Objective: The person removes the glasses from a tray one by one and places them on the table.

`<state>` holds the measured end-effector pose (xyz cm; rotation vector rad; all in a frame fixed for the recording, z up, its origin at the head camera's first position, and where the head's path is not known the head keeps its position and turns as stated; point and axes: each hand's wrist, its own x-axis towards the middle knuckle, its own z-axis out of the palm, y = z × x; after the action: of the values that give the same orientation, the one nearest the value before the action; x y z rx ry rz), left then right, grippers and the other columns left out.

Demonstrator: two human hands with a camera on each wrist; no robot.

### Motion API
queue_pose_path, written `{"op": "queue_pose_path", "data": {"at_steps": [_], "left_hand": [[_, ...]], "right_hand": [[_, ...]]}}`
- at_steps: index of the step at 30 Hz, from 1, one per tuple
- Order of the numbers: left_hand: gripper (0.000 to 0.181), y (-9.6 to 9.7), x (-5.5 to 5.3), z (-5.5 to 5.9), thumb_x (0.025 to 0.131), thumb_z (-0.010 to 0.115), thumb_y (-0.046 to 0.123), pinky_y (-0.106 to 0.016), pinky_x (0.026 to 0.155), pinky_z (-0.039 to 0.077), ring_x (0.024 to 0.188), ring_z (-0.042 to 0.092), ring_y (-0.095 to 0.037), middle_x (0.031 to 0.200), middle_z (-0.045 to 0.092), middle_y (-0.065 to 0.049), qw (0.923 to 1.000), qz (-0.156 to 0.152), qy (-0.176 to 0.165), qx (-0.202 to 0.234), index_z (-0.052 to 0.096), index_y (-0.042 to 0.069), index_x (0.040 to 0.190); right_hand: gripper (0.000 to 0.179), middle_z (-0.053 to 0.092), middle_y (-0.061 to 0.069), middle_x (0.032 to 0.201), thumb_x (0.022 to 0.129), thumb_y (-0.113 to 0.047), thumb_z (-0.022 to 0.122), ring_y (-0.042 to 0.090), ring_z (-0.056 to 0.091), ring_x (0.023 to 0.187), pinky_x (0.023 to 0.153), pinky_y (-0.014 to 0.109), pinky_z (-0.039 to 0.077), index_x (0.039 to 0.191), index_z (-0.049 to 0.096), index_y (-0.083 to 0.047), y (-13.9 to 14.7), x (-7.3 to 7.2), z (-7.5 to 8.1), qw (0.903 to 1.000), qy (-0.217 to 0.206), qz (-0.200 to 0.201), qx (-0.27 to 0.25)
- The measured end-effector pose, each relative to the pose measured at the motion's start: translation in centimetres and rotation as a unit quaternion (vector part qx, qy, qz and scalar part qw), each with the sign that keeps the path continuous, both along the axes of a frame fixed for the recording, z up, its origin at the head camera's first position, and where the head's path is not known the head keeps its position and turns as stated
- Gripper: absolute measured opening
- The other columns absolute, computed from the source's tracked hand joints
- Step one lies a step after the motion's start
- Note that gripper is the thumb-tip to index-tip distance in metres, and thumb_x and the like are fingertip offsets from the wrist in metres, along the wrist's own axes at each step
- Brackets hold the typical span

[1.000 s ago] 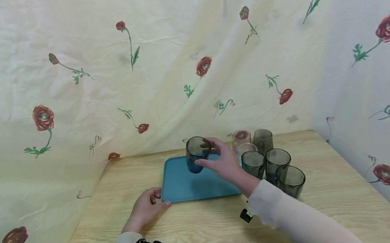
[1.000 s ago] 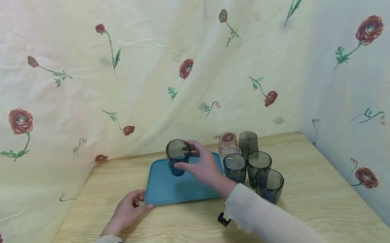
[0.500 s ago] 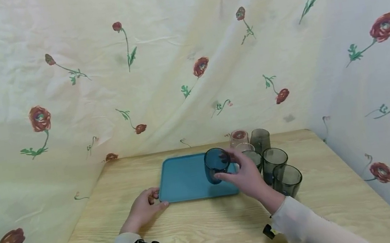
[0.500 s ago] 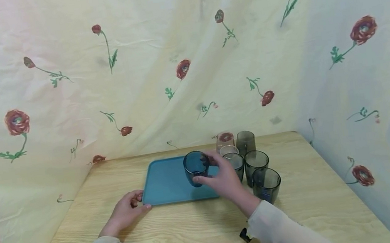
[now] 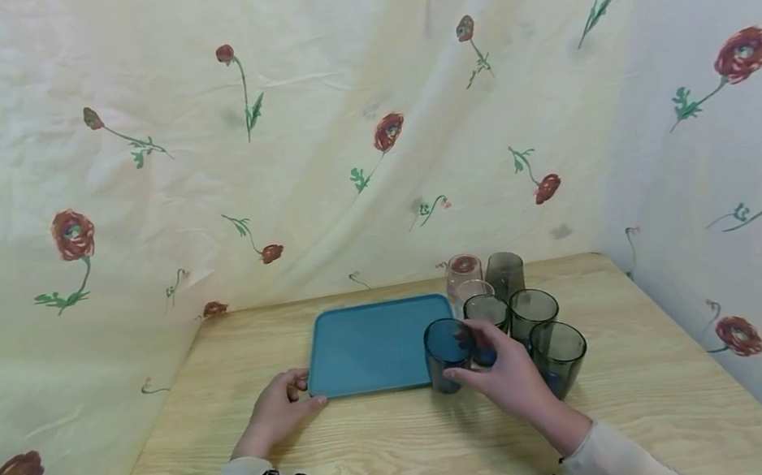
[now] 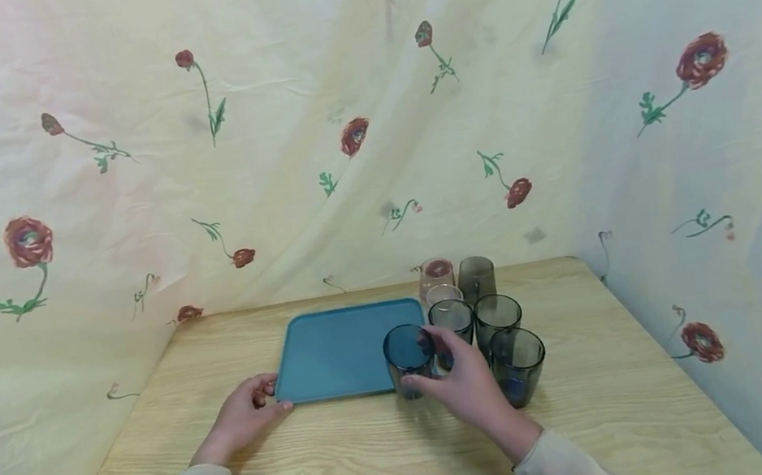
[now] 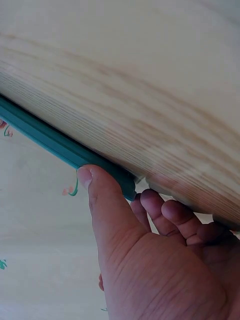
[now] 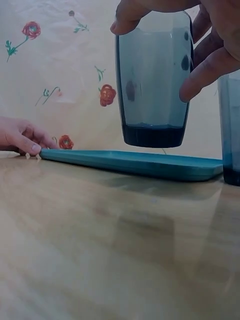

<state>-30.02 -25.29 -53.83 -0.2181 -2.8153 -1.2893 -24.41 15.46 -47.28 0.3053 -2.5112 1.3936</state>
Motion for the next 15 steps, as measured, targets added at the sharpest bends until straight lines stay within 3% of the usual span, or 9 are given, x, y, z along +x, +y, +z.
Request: {"op": "queue_pose_path", "data": {"at_steps": [4, 6, 7, 11, 15], "left_hand": [[0.066, 0.0, 0.1, 0.0, 0.088, 0.088, 0.035, -0.04, 0.079, 0.042, 0.089, 0.047, -0.019, 0.109, 0.061, 0.0, 1.0, -0.001, -0.001, 0.0, 0.063, 0.009, 0.142], [0.066, 0.1, 0.1, 0.0, 0.088, 0.088, 0.035, -0.04, 0.079, 0.042, 0.09, 0.047, -0.019, 0.109, 0.061, 0.0, 1.0, -0.003, 0.0, 0.0, 0.062, 0.009, 0.143], [0.066, 0.1, 0.1, 0.0, 0.088, 0.088, 0.035, -0.04, 0.08, 0.042, 0.09, 0.048, -0.019, 0.109, 0.061, 0.0, 1.0, -0.003, -0.001, 0.0, 0.062, 0.009, 0.143], [0.066, 0.0, 0.1, -0.1, 0.088, 0.088, 0.036, -0.04, 0.082, 0.043, 0.092, 0.048, -0.02, 0.11, 0.061, 0.0, 1.0, -0.001, -0.002, -0.001, 0.063, 0.01, 0.142], [0.066, -0.2, 0.0, -0.3, 0.087, 0.088, 0.038, -0.04, 0.082, 0.043, 0.092, 0.048, -0.02, 0.111, 0.06, 0.0, 1.0, -0.002, -0.001, -0.002, 0.063, 0.011, 0.142]], "right_hand": [[0.083, 0.066, 0.005, 0.127, 0.077, -0.046, 0.093, 0.02, 0.066, 0.084, 0.079, 0.043, 0.054, 0.147, 0.055, -0.02, 0.5, 1.0, -0.4, 0.9997, -0.016, -0.015, 0.014], [0.085, 0.067, 0.005, 0.126, 0.077, -0.048, 0.093, 0.018, 0.065, 0.082, 0.077, 0.041, 0.053, 0.147, 0.054, -0.02, 0.8, 1.5, -0.5, 0.9992, -0.021, -0.026, 0.025], [0.085, 0.067, 0.006, 0.125, 0.077, -0.047, 0.093, 0.019, 0.066, 0.082, 0.078, 0.042, 0.054, 0.147, 0.054, -0.019, 0.9, 1.7, -0.6, 0.999, -0.023, -0.028, 0.026], [0.083, 0.069, 0.005, 0.124, 0.077, -0.046, 0.094, 0.022, 0.065, 0.112, 0.092, 0.049, 0.053, 0.145, 0.057, -0.015, 1.4, 2.5, -0.7, 0.9985, -0.015, -0.039, 0.034], [0.079, 0.071, 0.004, 0.122, 0.077, -0.045, 0.094, 0.024, 0.066, 0.116, 0.096, 0.052, 0.052, 0.142, 0.06, -0.016, 1.7, 3.0, -0.9, 0.9983, -0.009, -0.043, 0.037]]}}
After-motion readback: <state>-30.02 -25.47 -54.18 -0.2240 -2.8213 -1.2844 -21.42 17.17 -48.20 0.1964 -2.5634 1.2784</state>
